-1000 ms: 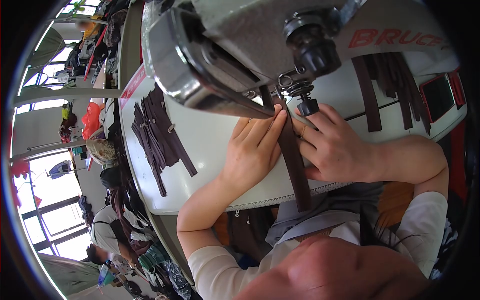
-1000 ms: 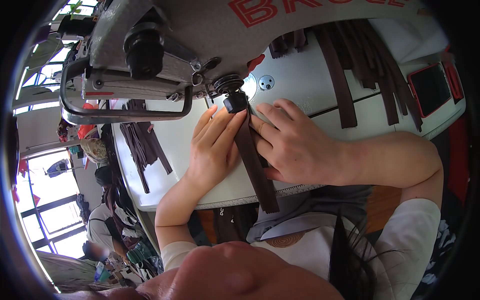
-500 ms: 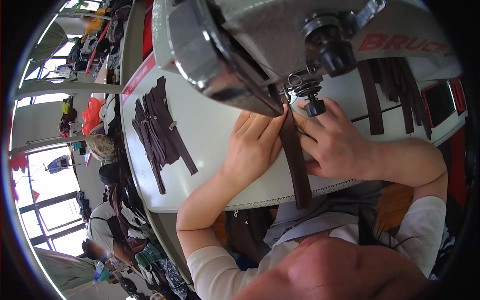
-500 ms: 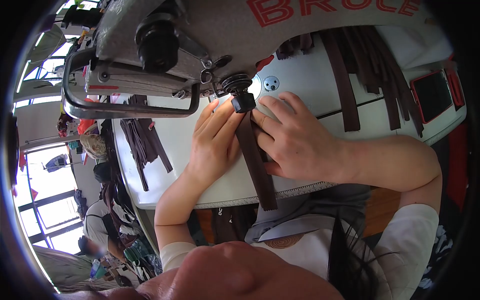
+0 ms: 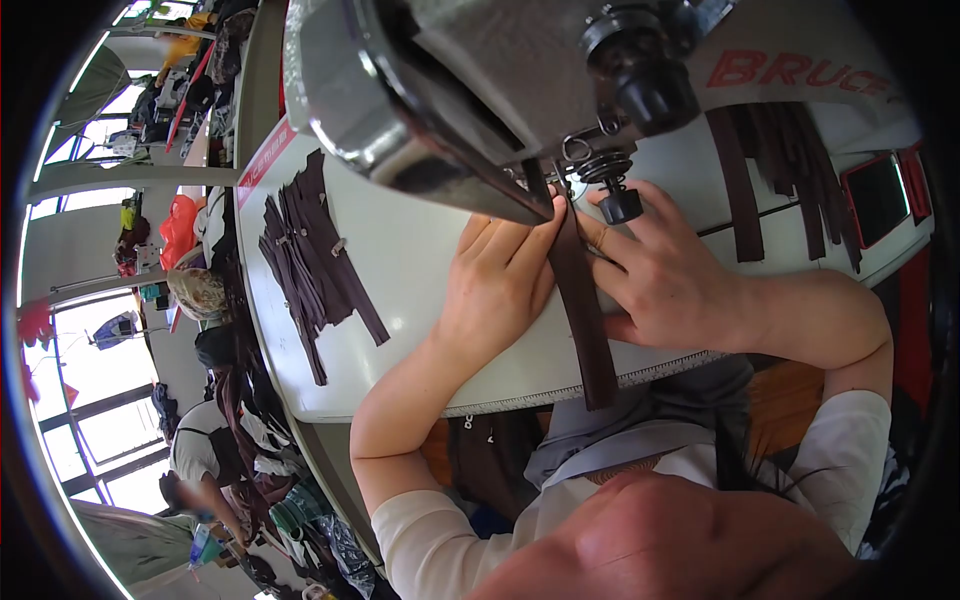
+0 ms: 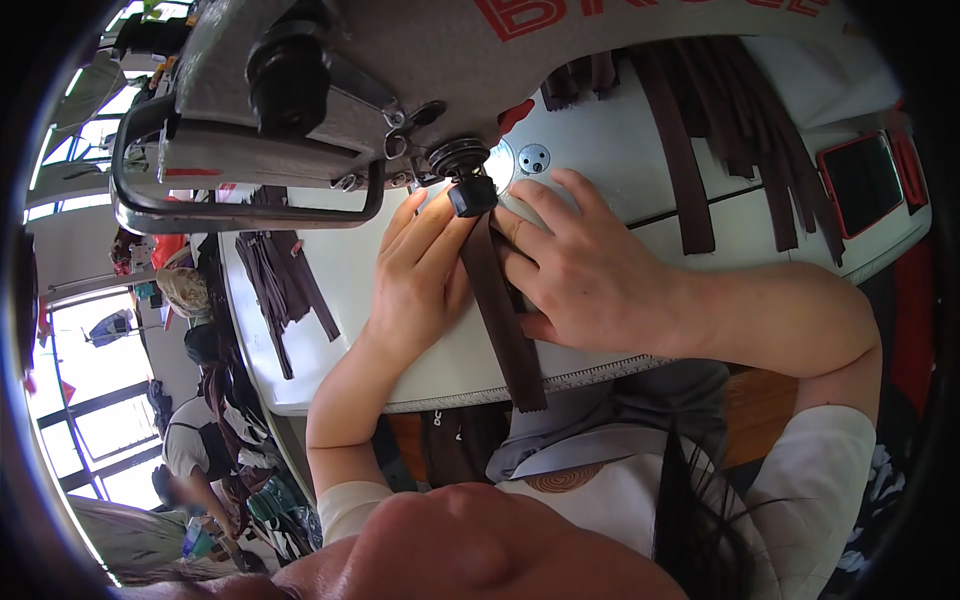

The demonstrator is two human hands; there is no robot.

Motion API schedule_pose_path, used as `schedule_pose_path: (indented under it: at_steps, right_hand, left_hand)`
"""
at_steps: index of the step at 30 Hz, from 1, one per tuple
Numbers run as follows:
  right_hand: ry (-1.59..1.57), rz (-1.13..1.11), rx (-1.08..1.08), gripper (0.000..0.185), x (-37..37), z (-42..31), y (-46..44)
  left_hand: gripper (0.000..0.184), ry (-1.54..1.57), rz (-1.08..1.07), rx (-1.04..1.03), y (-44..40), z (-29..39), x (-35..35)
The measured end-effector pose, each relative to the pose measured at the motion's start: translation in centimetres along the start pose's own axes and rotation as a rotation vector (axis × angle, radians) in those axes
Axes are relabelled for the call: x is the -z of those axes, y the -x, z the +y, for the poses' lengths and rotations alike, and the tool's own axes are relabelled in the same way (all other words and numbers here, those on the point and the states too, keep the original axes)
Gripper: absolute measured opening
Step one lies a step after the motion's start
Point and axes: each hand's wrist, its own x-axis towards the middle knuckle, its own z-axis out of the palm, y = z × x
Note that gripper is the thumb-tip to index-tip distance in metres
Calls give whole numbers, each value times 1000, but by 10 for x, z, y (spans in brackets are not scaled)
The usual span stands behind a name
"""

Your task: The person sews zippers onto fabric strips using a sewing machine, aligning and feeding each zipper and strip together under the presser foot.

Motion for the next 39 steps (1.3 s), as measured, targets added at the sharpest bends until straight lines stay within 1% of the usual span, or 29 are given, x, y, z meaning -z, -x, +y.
schedule_pose_path:
  at_steps: [4, 7, 8, 11, 12, 13, 16, 17, 19, 21, 22, 23, 25, 28, 31, 39]
  right_hand:
    - [-1, 14, -4, 51, -1, 0, -1]
    - [14, 27, -1, 54, 1, 1, -1]
    - [33, 11, 40, 55, 3, -1, 1]
    - [71, -39, 130, 57, 10, -12, 12]
    - [84, -54, 154, 57, 11, -17, 16]
    - [96, -70, 175, 58, 12, -21, 20]
    - [123, -87, 209, 60, 13, -25, 22]
    - [122, -86, 216, 60, 13, -25, 24]
    - [116, -101, 233, 62, 13, -28, 27]
    - [122, -108, 248, 62, 12, -30, 29]
    - [130, -108, 253, 62, 13, -30, 30]
    - [138, -107, 258, 61, 13, -31, 30]
    - [131, -99, 249, 61, 12, -31, 31]
    - [120, -92, 234, 60, 11, -32, 31]
    - [115, -95, 231, 61, 12, -32, 30]
    - [158, -75, 253, 59, 14, -31, 27]
  left_hand:
    - [54, -26, 47, -33, -2, -5, -3]
    - [53, -21, 48, 11, -4, -5, -5]
    - [38, 68, 37, 85, -5, 0, -2]
    - [34, 28, 79, 14, -8, 2, 6]
    - [31, 67, 101, 16, -5, -1, 7]
    - [28, 52, 194, -3, -7, 1, 8]
    - [22, 31, 279, 56, -4, 9, 14]
    - [18, 69, 230, 87, -3, 11, 16]
    - [16, 295, 194, 208, 0, 15, 11]
    - [6, 323, 77, 224, 0, 18, 11]
    - [5, 324, 31, 215, 1, 17, 9]
    - [5, 339, 27, 184, -1, 17, 7]
    - [9, 422, -47, 248, 1, 15, 3]
    - [14, 468, 35, 246, 3, 13, -3]
    - [14, 421, 81, 183, 0, 13, -3]
    - [13, 399, 97, 182, 2, 15, -5]
